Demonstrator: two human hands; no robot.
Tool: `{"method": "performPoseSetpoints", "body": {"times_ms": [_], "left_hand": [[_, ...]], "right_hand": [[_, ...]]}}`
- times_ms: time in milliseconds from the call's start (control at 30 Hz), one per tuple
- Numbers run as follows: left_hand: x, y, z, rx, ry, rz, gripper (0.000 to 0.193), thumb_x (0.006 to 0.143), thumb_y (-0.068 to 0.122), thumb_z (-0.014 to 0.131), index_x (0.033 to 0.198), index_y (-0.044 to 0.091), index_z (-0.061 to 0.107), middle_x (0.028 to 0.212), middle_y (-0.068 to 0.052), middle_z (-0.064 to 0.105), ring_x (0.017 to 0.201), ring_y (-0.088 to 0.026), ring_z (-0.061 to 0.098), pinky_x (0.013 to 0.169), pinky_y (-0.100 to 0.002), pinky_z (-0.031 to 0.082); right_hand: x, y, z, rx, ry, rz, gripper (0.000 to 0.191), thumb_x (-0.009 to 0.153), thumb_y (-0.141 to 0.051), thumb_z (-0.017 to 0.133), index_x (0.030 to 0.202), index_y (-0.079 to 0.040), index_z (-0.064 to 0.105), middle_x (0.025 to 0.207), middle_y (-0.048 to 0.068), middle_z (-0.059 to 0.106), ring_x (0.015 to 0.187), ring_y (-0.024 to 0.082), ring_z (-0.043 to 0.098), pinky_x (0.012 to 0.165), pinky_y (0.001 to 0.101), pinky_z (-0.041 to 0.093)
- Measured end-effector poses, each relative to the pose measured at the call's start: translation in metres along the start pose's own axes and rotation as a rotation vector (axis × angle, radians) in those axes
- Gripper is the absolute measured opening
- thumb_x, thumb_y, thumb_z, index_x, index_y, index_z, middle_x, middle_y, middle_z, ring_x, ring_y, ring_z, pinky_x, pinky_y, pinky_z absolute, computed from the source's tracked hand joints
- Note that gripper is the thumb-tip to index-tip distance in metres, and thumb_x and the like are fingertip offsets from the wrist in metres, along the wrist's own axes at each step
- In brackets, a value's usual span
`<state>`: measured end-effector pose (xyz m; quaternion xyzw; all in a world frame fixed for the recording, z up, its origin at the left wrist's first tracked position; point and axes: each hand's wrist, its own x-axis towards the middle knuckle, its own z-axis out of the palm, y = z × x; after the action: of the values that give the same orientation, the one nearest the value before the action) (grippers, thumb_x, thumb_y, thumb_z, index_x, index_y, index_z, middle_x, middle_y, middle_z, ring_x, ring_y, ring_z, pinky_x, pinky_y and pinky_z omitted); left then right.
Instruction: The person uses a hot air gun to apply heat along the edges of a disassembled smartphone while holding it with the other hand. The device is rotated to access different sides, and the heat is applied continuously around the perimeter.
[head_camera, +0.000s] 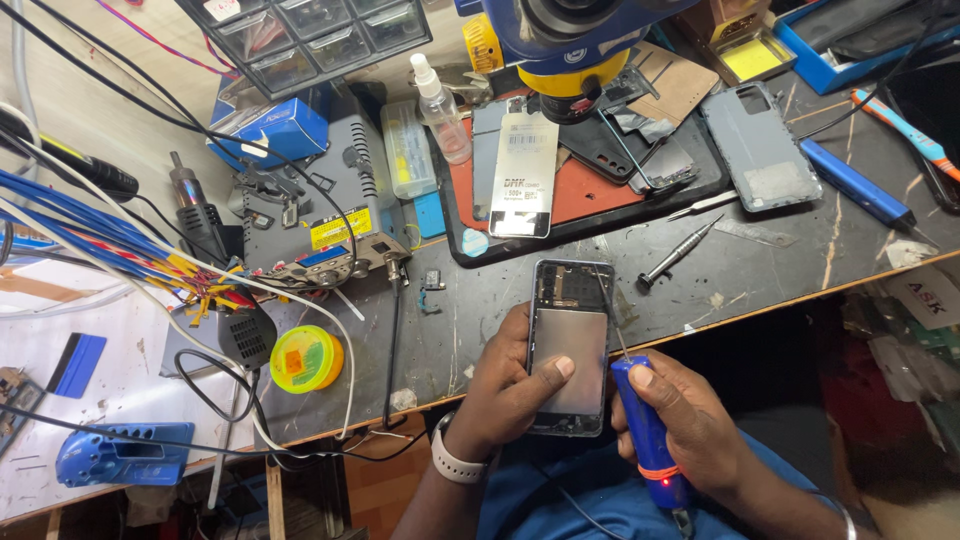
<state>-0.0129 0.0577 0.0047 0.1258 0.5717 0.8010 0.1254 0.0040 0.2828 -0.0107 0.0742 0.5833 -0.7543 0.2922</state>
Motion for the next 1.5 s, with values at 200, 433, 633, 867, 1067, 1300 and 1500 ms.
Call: {"method": "performPoseSetpoints", "body": {"times_ms": [200,433,633,867,1067,1300,1500], "left_hand": [[0.000,0.003,0.001,0.103,0.030,0.024,0.054,0.097,0.015,0.062,0.145,-0.002,0.044,0.129,-0.013,0.062,0.118,-0.016,0.059,0.103,-0.033,0.050],[0.002,0.004,0.005,0.082,0.045,0.033,0.052,0.097,0.014,0.062,0.143,-0.003,0.045,0.129,-0.013,0.062,0.117,-0.017,0.059,0.104,-0.034,0.050],[0.002,0.001,0.006,0.136,0.072,0.052,0.051,0.097,0.013,0.062,0.142,-0.004,0.045,0.130,-0.015,0.062,0.119,-0.017,0.059,0.104,-0.035,0.050],[0.001,-0.003,0.006,0.102,0.084,0.059,0.055,0.097,0.013,0.062,0.145,-0.004,0.042,0.133,-0.016,0.061,0.121,-0.019,0.060,0.105,-0.037,0.051],[0.001,-0.004,0.006,0.075,0.085,0.059,0.055,0.097,0.013,0.061,0.146,-0.003,0.042,0.133,-0.016,0.061,0.121,-0.020,0.060,0.106,-0.038,0.051],[0.002,-0.006,0.007,0.095,0.088,0.098,0.055,0.098,0.010,0.060,0.148,-0.002,0.040,0.136,-0.015,0.060,0.124,-0.019,0.058,0.109,-0.037,0.049],[0.003,-0.010,0.007,0.076,0.110,0.102,0.055,0.099,0.008,0.060,0.148,-0.002,0.038,0.135,-0.015,0.059,0.123,-0.019,0.059,0.107,-0.036,0.049]], "right_hand": [[0.000,0.000,0.002,0.026,0.004,-0.026,0.055,0.091,-0.053,0.053,0.107,-0.001,0.061,0.072,0.010,0.065,0.056,0.015,0.065,0.047,0.0280,0.055],[0.001,0.002,0.002,0.060,0.014,-0.022,0.053,0.091,-0.052,0.054,0.106,-0.002,0.060,0.073,0.010,0.064,0.056,0.016,0.065,0.049,0.0284,0.056],[0.002,0.002,0.004,0.071,0.005,-0.026,0.053,0.091,-0.052,0.054,0.106,-0.002,0.060,0.073,0.009,0.064,0.057,0.015,0.064,0.050,0.0284,0.056],[0.002,0.002,0.005,0.068,-0.007,-0.017,0.052,0.091,-0.052,0.054,0.106,-0.002,0.059,0.073,0.010,0.064,0.057,0.016,0.064,0.051,0.0286,0.056],[0.001,0.001,0.006,0.029,-0.010,-0.017,0.052,0.091,-0.053,0.052,0.105,-0.003,0.060,0.073,0.009,0.064,0.056,0.015,0.065,0.048,0.0277,0.055],[0.001,0.000,0.006,0.016,-0.005,-0.018,0.053,0.091,-0.054,0.051,0.105,-0.003,0.060,0.073,0.009,0.064,0.055,0.015,0.066,0.045,0.0275,0.055],[0.001,-0.002,0.006,-0.008,-0.012,0.000,0.055,0.090,-0.055,0.050,0.105,-0.002,0.060,0.073,0.009,0.065,0.055,0.015,0.066,0.044,0.0276,0.056]]}}
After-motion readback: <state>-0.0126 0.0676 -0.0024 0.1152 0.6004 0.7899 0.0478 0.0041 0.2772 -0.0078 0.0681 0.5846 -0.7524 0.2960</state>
